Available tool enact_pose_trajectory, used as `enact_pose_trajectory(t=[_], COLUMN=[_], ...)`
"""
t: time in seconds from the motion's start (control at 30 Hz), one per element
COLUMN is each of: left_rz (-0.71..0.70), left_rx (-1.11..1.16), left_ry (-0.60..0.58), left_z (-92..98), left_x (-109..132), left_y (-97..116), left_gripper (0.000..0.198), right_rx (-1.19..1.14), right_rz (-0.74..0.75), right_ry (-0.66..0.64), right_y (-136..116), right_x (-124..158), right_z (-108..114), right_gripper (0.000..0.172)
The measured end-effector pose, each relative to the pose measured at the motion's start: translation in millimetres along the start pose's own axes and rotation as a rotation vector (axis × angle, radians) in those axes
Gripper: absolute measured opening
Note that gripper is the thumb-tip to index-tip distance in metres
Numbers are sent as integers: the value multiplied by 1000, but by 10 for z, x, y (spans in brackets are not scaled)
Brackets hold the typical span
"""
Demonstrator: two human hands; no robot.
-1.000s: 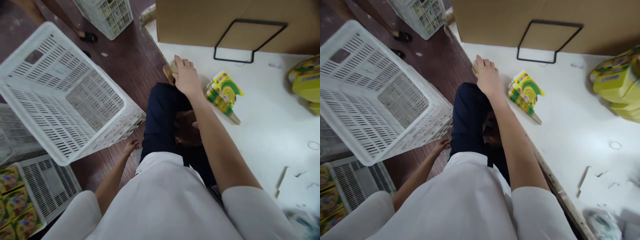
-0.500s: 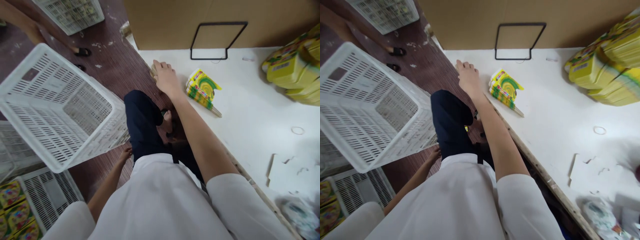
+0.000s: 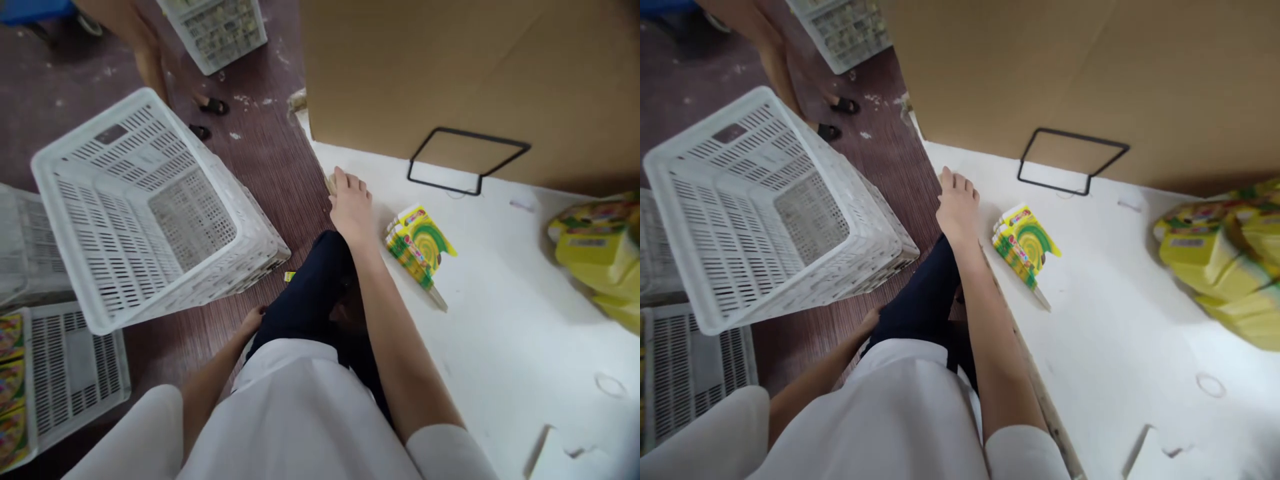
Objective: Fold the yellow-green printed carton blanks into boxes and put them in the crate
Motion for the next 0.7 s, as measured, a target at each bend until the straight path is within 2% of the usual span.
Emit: enact_pose_trajectory(t=[0.2,0.4,0.53,0.7], left_rz=[116,59,51,127], left_rx=[-178,-228,-242,-209], left_ry=[101,190,191,124], left_z=[-74,-29,-44,-98], left_x=[226,213,201,127], left_y=[-61,-68,-135,-330], left_gripper=[36,31,31,32], right_rx=[-13,-9,30,104], right_rz=[-5,6,-8,-25], right_ry=[21,64,56,54], right_y=[-3,-19,-22,-123], right_x=[7,40,69,91], right_z=[-18,-18,0,91], right_gripper=[54,54,54,52])
Point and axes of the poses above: each hand's wrist, its own x-axis away from the middle knuckle, its own z-axis out of the back of the hand, y = z × x, the point moved 10 cm from there along -x, towards the middle knuckle, and after that the axes turned 3 degrees about x, right-handed, at the moved point
